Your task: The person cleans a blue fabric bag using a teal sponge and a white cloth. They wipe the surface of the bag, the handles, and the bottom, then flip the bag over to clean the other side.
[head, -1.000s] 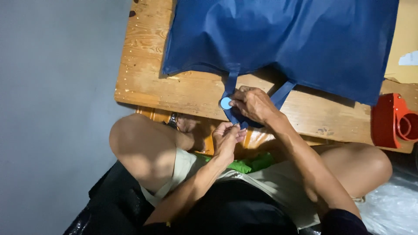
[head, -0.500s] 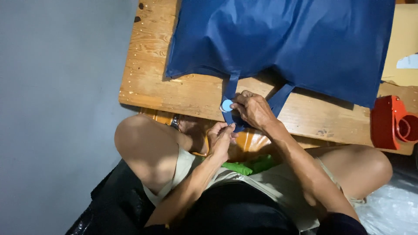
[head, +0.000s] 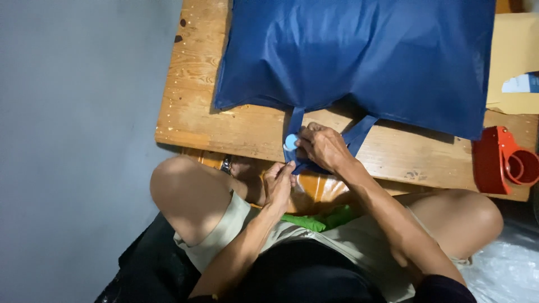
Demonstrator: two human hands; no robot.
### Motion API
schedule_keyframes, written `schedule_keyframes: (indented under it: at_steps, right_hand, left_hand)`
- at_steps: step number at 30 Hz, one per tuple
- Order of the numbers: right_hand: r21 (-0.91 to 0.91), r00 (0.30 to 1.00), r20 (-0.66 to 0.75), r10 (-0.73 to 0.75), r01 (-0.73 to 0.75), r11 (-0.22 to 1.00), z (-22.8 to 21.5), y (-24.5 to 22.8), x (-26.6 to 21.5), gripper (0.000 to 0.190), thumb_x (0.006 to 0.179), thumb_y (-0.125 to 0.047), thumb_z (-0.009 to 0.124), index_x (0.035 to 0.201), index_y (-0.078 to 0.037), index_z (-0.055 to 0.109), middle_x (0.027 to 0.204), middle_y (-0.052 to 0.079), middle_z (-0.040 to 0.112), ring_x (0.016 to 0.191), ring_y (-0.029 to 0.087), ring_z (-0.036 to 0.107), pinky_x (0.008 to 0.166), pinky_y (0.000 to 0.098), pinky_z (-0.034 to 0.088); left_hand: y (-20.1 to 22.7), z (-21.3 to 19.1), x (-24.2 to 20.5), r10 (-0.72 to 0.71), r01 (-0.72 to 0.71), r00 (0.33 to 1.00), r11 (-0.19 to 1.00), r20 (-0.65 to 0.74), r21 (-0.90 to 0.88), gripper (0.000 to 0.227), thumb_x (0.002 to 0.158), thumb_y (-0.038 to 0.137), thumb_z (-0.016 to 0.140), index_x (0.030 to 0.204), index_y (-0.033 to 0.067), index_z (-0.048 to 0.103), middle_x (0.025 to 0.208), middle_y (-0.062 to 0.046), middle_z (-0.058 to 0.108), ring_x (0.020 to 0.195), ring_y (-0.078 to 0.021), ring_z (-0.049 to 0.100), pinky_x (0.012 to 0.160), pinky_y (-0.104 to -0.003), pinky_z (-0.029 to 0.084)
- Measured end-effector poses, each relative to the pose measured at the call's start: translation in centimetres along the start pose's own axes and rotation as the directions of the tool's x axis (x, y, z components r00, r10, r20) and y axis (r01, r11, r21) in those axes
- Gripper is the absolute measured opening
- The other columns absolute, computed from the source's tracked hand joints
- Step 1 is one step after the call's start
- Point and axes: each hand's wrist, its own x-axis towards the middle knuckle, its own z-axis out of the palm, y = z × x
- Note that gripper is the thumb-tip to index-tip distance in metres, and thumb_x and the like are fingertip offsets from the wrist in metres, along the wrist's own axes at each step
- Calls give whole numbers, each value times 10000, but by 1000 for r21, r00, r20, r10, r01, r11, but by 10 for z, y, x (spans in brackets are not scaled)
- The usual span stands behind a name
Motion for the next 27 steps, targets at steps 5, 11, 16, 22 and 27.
schedule_keyframes:
  at_steps: [5, 11, 16, 22, 27]
  right_hand:
    - [7, 999, -36, -11, 11, 1000, -6, 3, 0, 165, 958, -276, 663, 885, -128, 675, 858, 106, 629, 849, 383, 685, 726, 497, 565]
    - [36, 995, 50, -92, 90, 995, -11, -2, 5, 132, 946, -254, 681, 913, -128, 701, 862, 115, 654, 891, 378, 700, 757, 497, 570]
    - [55, 982, 131, -134, 128, 990, -22, -23, 3, 95, 908, -228, 686, 884, -138, 705, 874, 112, 697, 895, 380, 709, 770, 504, 572]
    - [22, 987, 133, -87, 85, 996, -26, -16, -9, 144, 930, -267, 661, 857, -143, 672, 873, 106, 676, 908, 392, 702, 781, 510, 576]
    - [-149, 998, -44, -46, 39, 988, -3, 6, 11, 167, 792, -289, 728, 802, -139, 655, 855, 69, 642, 913, 345, 699, 772, 510, 596]
  left_hand:
    - [21, 0, -14, 36, -35, 999, 998, -10, 48, 269, 869, 237, 762, 684, 67, 665, 500, -68, 551, 446, -113, 567, 436, -196, 402]
    - [1, -5, 2, 39, -41, 999, 996, 16, 80, 283, 845, 258, 780, 670, 72, 658, 486, -76, 535, 437, -122, 573, 438, -199, 414]
    - [-4, -9, 0, -36, 32, 999, 993, 36, 111, 223, 843, 220, 764, 720, 54, 680, 527, -73, 517, 476, -122, 568, 465, -201, 463]
    - [-7, -9, 4, -7, 3, 999, 994, 37, 111, 265, 847, 247, 761, 683, 65, 660, 489, -82, 510, 462, -139, 591, 461, -213, 418]
    - [-12, -18, 7, 22, -33, 997, 987, 76, 155, 278, 857, 249, 763, 696, 61, 635, 528, -79, 501, 495, -147, 574, 495, -221, 448]
